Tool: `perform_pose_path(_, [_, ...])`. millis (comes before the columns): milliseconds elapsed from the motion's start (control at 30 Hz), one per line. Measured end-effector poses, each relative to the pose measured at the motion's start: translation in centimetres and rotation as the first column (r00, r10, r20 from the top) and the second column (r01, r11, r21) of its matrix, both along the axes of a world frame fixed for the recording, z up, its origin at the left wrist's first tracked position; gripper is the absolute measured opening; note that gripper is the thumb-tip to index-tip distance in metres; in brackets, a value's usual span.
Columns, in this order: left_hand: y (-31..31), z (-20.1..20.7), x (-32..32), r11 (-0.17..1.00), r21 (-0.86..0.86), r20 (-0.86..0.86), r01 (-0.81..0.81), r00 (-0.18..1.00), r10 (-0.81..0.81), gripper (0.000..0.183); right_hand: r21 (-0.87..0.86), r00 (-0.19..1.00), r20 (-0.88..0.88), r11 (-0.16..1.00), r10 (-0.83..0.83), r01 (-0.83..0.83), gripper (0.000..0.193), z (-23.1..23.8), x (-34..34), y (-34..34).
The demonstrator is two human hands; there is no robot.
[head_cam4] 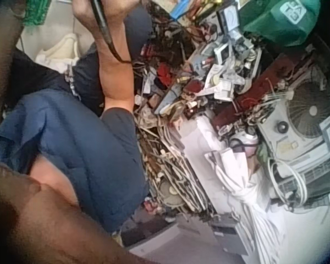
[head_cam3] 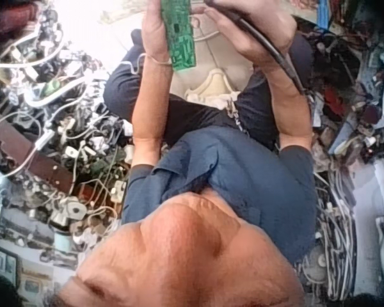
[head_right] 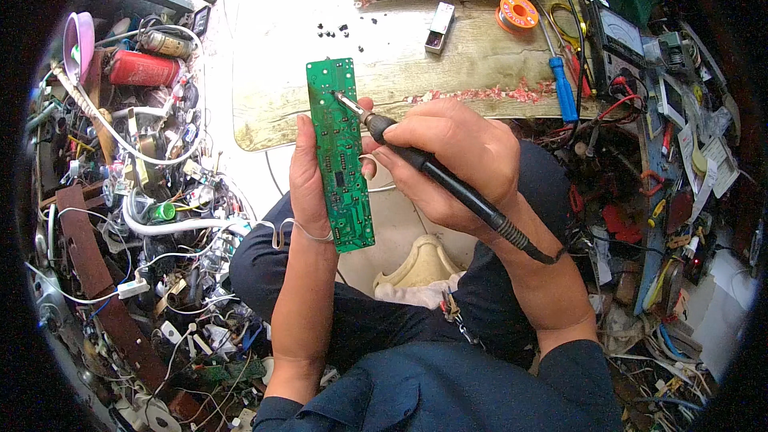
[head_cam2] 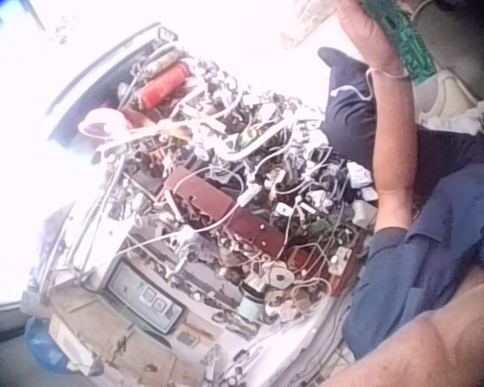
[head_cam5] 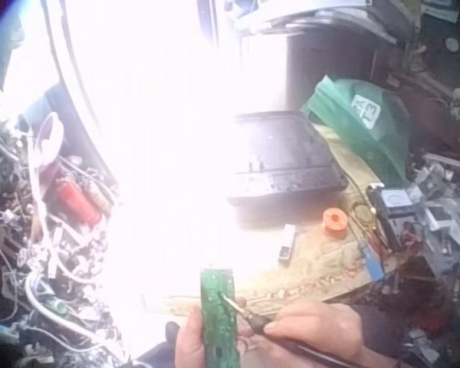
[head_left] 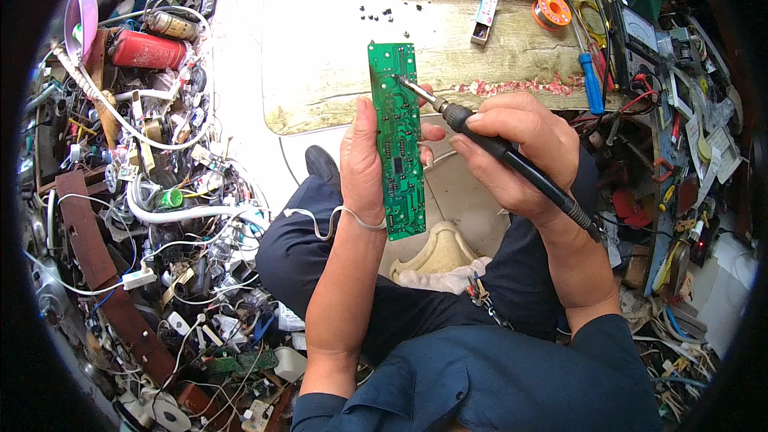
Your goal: The person holds a green circuit board in the left hand and uses a soldering iron in the right hand to apply heat to various points on the board. The person repeatedly touches the iron to different pads and components across the board's surface.
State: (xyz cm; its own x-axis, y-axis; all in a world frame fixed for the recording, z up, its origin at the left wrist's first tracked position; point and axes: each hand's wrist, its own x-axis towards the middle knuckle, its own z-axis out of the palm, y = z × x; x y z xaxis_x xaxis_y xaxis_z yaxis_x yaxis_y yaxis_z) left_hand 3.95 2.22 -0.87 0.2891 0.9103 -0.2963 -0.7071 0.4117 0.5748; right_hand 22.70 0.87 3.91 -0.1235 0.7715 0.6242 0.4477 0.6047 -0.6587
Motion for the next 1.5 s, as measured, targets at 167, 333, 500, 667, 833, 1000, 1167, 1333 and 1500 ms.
perform_pose_path(167, [-0.06,-0.16,-0.05,1.0,-0.027,0.06,-0.002,0.998,0.003,0.062,-0.008,1.0,-0.01,1.0,0.009,-0.009,0.04,0.1,-0.04,0.01])
perform_pose_path(333, [-0.08,-0.22,-0.08,0.999,-0.041,0.099,0.007,0.995,-0.003,0.062,-0.005,0.999,-0.038,1.0,-0.027,0.026,0.029,0.32,-0.43,0.09])
perform_pose_path(500, [-0.04,-0.37,-0.1,0.999,-0.046,0.111,0.016,0.994,-0.011,0.063,-0.007,0.998,-0.049,1.0,-0.025,0.025,0.029,0.27,-0.32,0.17])
perform_pose_path(667, [-0.03,-0.41,-0.09,0.999,-0.05,0.097,0.014,0.995,-0.009,0.063,-0.026,0.999,-0.045,0.999,-0.027,0.025,0.029,0.38,-0.25,0.14])
perform_pose_path(833, [-0.03,-0.18,0.03,0.999,-0.035,0.077,0.012,0.997,-0.009,0.063,-0.031,0.998,-0.049,0.999,-0.024,0.023,0.028,0.37,-0.26,0.09])
perform_pose_path(1000, [-0.02,-0.1,0.12,0.999,-0.047,0.1,0.007,0.995,-0.002,0.061,-0.027,0.999,-0.041,0.999,-0.026,0.025,0.028,0.48,-0.31,0.14])
perform_pose_path(1167, [0.1,0.11,0.13,1.0,-0.025,0.07,0.004,0.998,-0.002,0.056,-0.031,0.999,-0.044,0.999,-0.022,0.02,0.027,0.44,-0.32,0.18])
perform_pose_path(1333, [0.1,-0.02,0.12,0.999,-0.032,0.057,0.001,0.998,0.001,0.051,-0.044,0.999,-0.05,0.999,-0.014,0.011,0.026,0.42,-0.28,0.15])
perform_pose_path(1500, [0.1,-0.3,0.24,0.999,-0.036,0.079,-0.006,0.997,0.009,0.05,-0.049,0.999,-0.052,0.999,-0.01,0.008,0.026,0.4,-0.27,0.19])
